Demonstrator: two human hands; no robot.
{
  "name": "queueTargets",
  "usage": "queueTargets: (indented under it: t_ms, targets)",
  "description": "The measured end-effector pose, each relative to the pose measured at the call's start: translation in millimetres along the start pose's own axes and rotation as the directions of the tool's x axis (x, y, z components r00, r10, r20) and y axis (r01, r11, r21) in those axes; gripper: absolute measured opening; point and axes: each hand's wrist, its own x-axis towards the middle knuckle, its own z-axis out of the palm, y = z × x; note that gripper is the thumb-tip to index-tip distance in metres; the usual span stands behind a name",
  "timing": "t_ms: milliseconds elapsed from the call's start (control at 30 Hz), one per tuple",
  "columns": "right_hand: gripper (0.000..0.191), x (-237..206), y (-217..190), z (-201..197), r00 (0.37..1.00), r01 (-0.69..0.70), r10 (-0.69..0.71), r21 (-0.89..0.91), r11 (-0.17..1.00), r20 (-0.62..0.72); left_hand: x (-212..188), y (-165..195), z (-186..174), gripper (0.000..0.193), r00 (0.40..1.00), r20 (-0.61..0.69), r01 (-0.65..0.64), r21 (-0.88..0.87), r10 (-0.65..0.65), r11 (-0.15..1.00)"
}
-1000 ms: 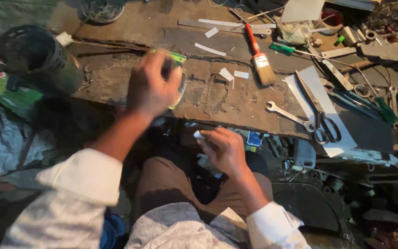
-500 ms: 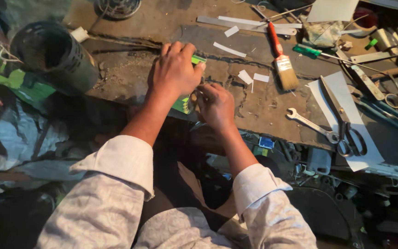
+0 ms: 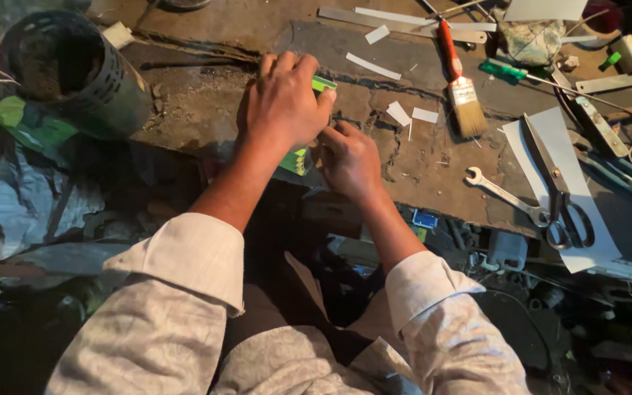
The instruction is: The person repeatedly folds small white paper strips and inserts them into slots on a green motor housing. They use scissors to trim the strips and a wrench to press them into place. The process is repeated multiple times throughout the clip.
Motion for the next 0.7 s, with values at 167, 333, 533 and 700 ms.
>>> queueTargets:
  t_ms: [167, 333, 533, 700]
  targets:
    - [0.013, -0.1, -1.7, 4.7, 0.998, -0.024, 0.026, 0.036, 0.999, -0.061, -0.8, -0.7, 0.8, 0.042, 1.000, 0.007, 0.011, -0.002, -0.011, 1.000]
    - [0.013, -0.6, -2.3, 2.3, 0.999, -0.020, 0.021, 0.013, 1.000, -0.035, -0.4, 0.1, 0.1, 0.044, 1.000, -0.023, -0.018, 0.000, 0.018, 1.000]
    - [0.015, 0.5, -4.4, 0.3, 1.000, 0.013, -0.013, 0.018, 1.000, -0.026, -0.3, 4.0, -2.0, 0.043, 0.999, 0.022, 0.026, 0.001, -0.026, 1.000]
    - [0.013, 4.2, 0.3, -7.9, 0.978, 0.191, -0.173, -0.175, 0.966, 0.113, 0.4, 3.6, -2.3, 0.046, 1.000, 0.008, 0.012, 0.002, -0.012, 1.000]
